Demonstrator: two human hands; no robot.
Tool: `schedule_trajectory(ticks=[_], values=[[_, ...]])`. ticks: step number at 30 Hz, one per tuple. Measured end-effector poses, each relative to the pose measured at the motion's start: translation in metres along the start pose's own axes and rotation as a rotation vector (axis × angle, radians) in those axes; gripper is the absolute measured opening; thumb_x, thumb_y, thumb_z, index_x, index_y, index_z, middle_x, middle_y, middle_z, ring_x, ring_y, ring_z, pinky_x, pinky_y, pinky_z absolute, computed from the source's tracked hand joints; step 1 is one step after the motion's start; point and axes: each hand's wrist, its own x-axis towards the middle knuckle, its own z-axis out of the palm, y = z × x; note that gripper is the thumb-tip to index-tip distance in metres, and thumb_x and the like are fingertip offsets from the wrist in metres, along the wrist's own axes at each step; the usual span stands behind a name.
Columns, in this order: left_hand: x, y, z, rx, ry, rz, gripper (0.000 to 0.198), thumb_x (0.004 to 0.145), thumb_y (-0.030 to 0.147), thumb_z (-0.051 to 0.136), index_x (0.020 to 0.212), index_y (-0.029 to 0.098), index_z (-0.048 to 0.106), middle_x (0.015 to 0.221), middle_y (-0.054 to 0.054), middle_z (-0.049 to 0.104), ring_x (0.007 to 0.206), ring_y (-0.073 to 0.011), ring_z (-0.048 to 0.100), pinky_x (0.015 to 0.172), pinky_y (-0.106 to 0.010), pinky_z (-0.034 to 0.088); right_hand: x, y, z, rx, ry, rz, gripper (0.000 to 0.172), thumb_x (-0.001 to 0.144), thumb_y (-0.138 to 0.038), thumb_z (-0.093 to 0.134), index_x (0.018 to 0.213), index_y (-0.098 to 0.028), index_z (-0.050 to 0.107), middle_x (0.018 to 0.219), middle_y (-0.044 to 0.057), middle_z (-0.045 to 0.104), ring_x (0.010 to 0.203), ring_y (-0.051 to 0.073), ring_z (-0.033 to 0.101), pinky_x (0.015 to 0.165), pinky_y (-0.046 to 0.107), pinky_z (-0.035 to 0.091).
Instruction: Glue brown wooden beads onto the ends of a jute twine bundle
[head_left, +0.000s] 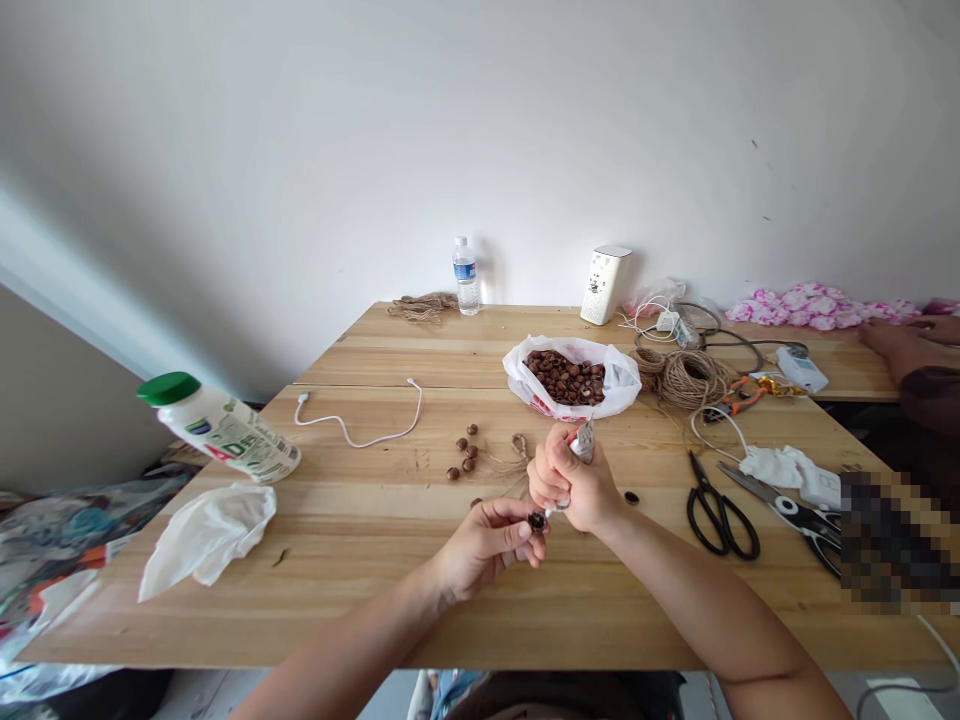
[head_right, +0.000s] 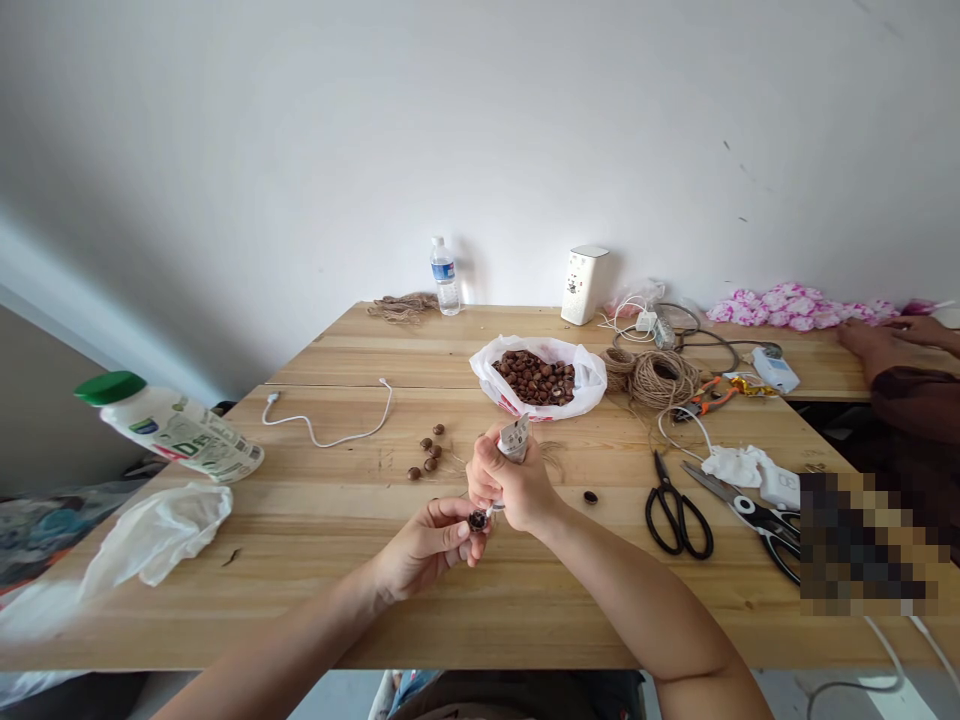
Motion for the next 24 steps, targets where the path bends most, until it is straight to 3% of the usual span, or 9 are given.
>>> schedule_trajectory(ticks=[10,24], values=[[0.0005,-0.0009,-0.0025,-0.005,-0.010,0.011,0.017,0.070,0.019,0.070,0.085,0.011,0.069,0.069,-0.007,0.067,0.060,-0.0134,0.062,0.057,-0.023,0.048,-0.0017,0.0028,0.0025,0.043,-0.089,0.011,0.031,0.082,-0.034,0.060,0.062,-0.019,0.041,0.043,-0.010,0.034,0.034,0.005,0.027,0.032,0.016,0.029],[0.0018,-0.0039,-0.0043,-0.001,0.010,0.012,0.016,0.068,0.021,0.072,0.080,0.011,0.067,0.067,-0.007,0.066,0.058,-0.0131,0.062,0.055,-0.022,0.047,-0.0013,0.0077,0.0067,0.110,-0.052,0.012,0.032,0.081,-0.035,0.061,0.061,-0.018,0.041,0.044,-0.010,0.032,0.034,0.005,0.026,0.032,0.016,0.028]])
